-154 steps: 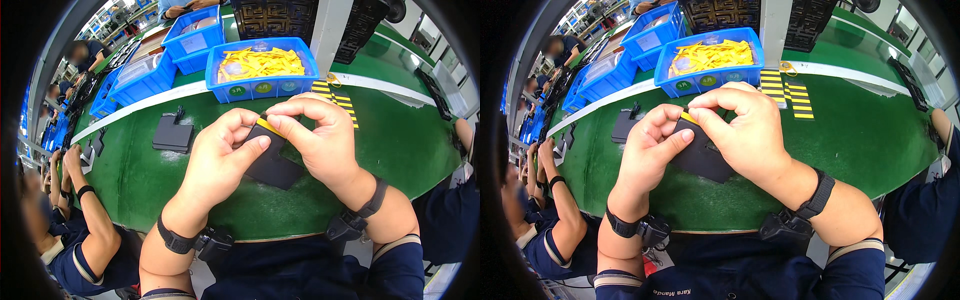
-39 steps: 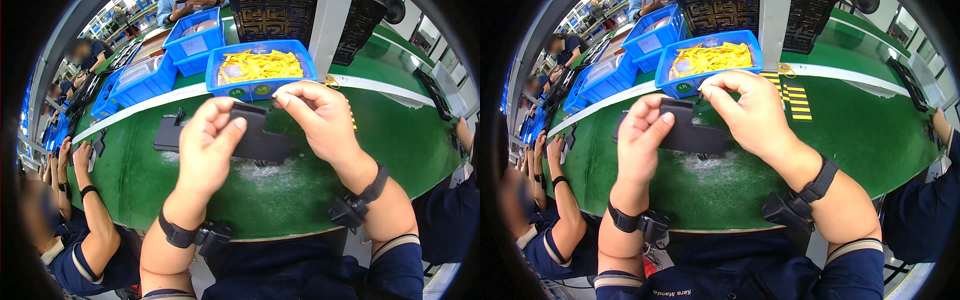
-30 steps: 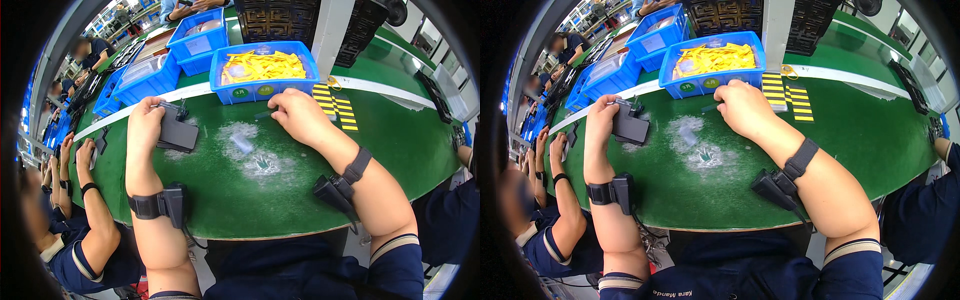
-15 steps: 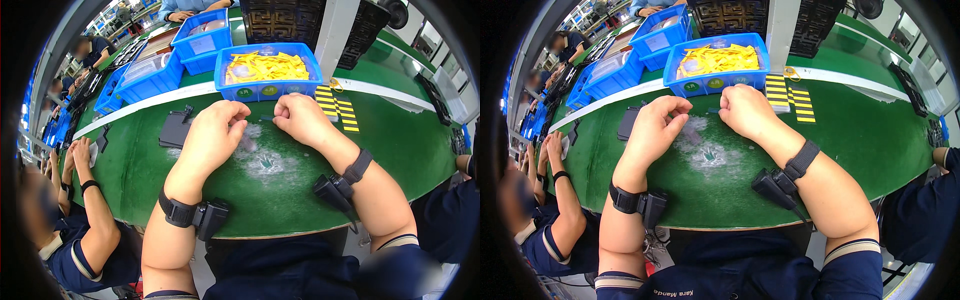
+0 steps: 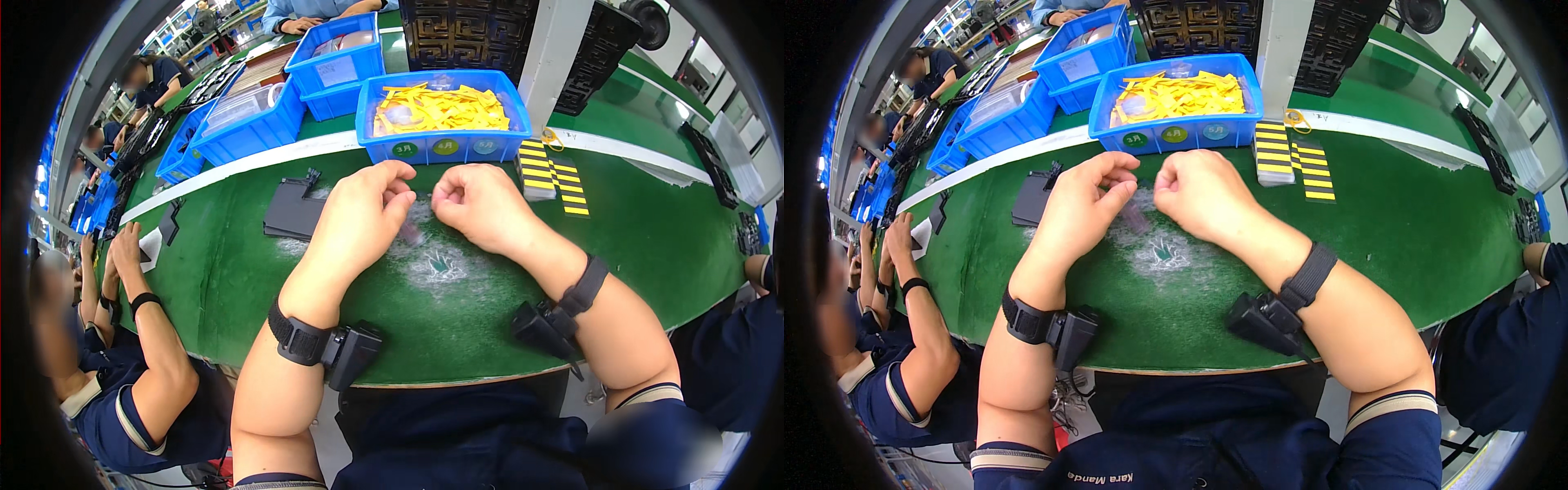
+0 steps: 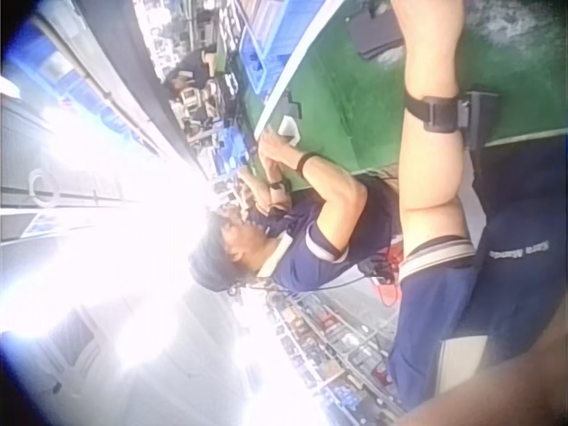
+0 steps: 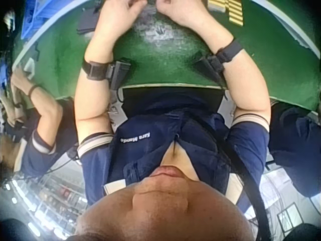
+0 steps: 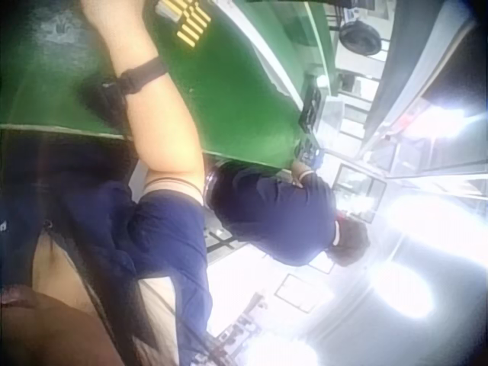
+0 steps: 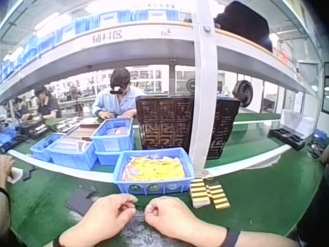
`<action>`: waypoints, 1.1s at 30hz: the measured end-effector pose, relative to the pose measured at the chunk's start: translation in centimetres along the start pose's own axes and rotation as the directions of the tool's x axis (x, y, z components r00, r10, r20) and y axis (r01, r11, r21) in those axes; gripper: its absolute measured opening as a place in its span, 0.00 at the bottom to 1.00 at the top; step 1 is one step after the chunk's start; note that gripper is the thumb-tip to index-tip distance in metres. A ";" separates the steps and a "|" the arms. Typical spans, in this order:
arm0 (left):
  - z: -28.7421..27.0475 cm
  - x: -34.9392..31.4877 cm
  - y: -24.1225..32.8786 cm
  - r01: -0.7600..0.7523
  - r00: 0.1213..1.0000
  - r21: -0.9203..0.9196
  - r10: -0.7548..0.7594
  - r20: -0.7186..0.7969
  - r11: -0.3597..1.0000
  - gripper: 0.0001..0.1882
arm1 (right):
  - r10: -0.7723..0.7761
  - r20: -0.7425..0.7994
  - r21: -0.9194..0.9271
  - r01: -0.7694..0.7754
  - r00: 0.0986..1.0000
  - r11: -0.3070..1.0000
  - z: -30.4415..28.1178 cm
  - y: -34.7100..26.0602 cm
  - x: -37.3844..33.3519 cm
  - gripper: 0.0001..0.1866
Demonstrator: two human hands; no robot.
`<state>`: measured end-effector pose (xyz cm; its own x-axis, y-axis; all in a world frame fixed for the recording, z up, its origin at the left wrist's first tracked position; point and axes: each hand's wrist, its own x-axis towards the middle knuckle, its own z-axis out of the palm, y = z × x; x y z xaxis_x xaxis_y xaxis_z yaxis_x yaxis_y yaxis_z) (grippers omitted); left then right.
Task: Assembling small black plastic components and applying yellow and black striped labels on a production line.
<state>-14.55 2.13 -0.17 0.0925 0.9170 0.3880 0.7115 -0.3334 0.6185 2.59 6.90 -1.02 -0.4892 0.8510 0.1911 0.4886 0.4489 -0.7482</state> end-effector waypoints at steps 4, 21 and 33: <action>-0.3 0.0 -0.1 0.280 0.956 -0.165 -0.261 0.132 0.946 0.09 | -0.063 -0.019 0.025 0.064 0.998 0.998 1.3 -0.8 -0.9 0.05; 0.5 -1.2 0.3 0.109 0.987 0.292 -0.139 0.083 0.950 0.12 | -0.108 -0.199 -0.067 0.097 0.974 0.993 -9.5 2.0 -3.8 0.07; -0.7 -2.0 2.9 0.121 0.992 0.319 -0.130 0.006 0.940 0.11 | 0.159 -0.928 -0.284 -0.915 0.338 0.288 -38.0 29.3 -20.3 0.11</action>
<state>-13.17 -0.76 1.30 0.0031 0.9538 0.3005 0.9023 -0.1323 0.4104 54.29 13.16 -2.68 0.5826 0.6117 0.5351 0.7932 -0.5715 -0.2103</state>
